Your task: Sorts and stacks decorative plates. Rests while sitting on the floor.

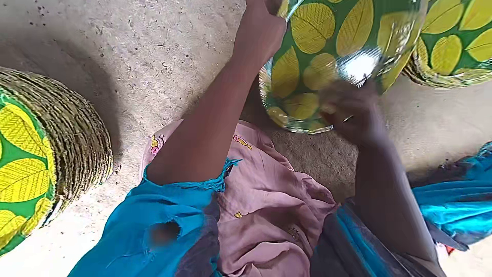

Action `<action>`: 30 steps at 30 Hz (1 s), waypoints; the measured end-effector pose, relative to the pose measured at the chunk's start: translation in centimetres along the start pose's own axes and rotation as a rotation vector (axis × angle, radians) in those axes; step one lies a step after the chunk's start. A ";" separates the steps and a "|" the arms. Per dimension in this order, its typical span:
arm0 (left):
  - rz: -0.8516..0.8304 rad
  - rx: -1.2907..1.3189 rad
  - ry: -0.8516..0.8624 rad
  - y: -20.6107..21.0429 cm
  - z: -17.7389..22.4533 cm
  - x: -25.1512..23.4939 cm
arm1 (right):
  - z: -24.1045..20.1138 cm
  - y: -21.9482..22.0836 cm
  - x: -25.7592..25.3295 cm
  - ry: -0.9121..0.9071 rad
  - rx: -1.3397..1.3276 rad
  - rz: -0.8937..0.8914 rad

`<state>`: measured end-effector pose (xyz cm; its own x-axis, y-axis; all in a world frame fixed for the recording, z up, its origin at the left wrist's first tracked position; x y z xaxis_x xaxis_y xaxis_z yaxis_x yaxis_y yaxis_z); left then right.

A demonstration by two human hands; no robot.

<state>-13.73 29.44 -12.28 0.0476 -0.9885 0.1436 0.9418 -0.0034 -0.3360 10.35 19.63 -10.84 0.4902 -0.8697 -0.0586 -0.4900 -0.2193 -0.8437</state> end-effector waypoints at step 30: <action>-0.224 0.101 0.037 2.4 -0.3 6.9 | -4.1 0.1 13.7 0.213 -0.078 0.091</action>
<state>-11.27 22.56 -12.39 -0.1763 -0.9697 0.1691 0.9562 -0.2095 -0.2044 14.06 5.85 -9.57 0.2829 -0.9591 -0.0116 -0.5831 -0.1624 -0.7960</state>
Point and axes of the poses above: each hand's wrist, its own x-axis away from the middle knuckle, its own y-axis out of the palm, z = x × y, the point moved 10 cm from there along -x, towards the middle knuckle, and after that the axes turned 12 degrees about y, right-handed, at the moved point
